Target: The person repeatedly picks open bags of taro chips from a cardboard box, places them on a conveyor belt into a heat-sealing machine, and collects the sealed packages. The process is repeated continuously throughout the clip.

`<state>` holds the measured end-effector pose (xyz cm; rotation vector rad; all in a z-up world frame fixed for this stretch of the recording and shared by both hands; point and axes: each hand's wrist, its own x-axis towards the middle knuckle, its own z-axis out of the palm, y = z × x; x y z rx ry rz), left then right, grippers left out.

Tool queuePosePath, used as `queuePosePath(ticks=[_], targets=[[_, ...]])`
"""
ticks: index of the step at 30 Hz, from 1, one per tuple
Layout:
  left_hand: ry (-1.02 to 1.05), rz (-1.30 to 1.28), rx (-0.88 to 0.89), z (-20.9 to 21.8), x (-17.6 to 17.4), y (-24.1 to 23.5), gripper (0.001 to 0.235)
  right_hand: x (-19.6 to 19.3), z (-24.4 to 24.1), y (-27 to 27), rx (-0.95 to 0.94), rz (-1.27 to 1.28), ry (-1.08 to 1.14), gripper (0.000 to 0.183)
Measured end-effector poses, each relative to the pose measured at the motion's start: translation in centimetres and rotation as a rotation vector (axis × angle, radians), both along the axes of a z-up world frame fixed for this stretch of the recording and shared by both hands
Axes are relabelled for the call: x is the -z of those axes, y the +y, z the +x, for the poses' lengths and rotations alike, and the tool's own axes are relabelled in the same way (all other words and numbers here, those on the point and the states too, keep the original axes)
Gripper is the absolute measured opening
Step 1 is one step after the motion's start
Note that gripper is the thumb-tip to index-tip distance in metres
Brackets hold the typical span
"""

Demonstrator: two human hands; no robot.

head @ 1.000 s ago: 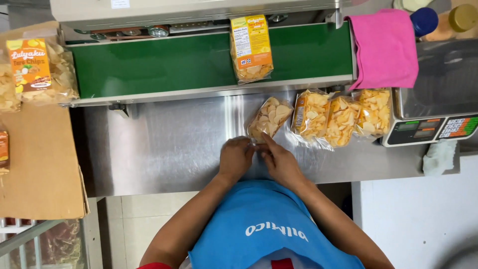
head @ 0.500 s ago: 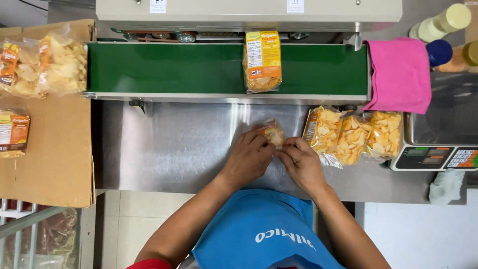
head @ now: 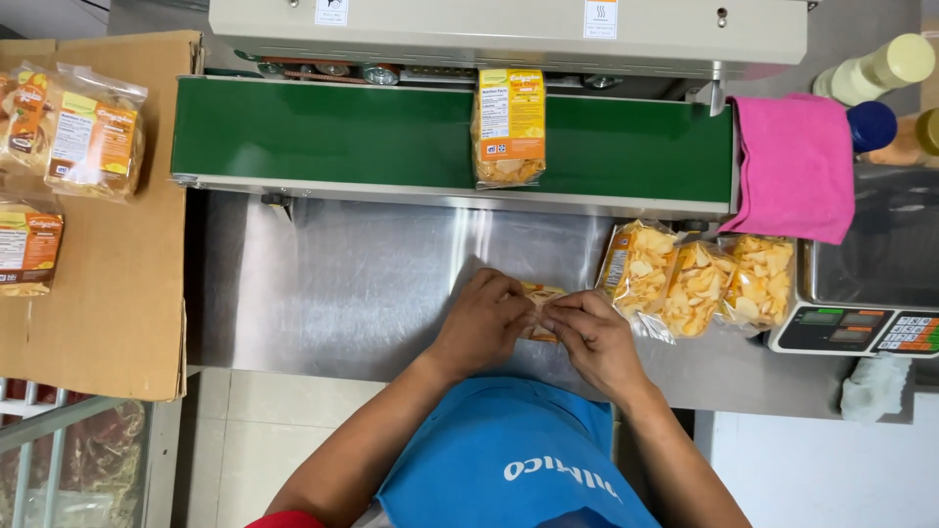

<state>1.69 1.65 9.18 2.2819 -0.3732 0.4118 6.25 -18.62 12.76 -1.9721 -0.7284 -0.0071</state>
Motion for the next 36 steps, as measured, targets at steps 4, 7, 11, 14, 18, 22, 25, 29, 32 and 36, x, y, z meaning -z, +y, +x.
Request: queuePosePath(ticks=[4,7,11,14,18,22,25,29,32,36], targets=[[-0.044,0.012,0.013,-0.3,0.6,-0.5,0.013,-1.0,0.1,0.0,-0.042,-0.073,-0.063,0.010],[-0.091,0.050,0.003,-0.3,0.7,-1.3,0.015,-1.1,0.0,-0.2,-0.027,-0.070,-0.106,0.015],[-0.096,0.091,-0.011,-0.3,0.9,-1.7,0.015,0.6,0.0,-0.5,-0.020,-0.073,-0.152,0.005],[-0.122,0.112,-0.007,0.0,0.1,-1.5,0.012,0.3,-0.1,-0.3,-0.013,-0.095,-0.223,0.005],[-0.178,0.130,-0.008,0.4,-0.4,-1.3,0.010,-0.9,-0.1,-0.1,0.007,-0.046,-0.239,0.006],[-0.075,-0.051,0.040,1.4,-4.0,-0.4,0.008,-2.2,0.6,-0.3,0.041,-0.028,-0.243,0.006],[0.013,-0.186,0.074,2.2,-6.1,-0.7,0.008,-2.2,1.2,-0.7,0.036,-0.016,-0.271,0.007],[-0.158,-0.179,0.036,2.6,-6.9,-2.0,0.013,-4.2,2.0,-0.7,0.043,-0.023,-0.339,0.006],[-0.186,-0.218,0.025,3.1,-7.0,-2.0,0.014,-5.9,2.2,-0.5,0.033,-0.055,-0.399,0.003],[-0.261,-0.104,0.018,3.8,-5.3,-1.8,0.013,-6.9,2.2,-0.4,-0.019,-0.089,-0.410,0.004]])
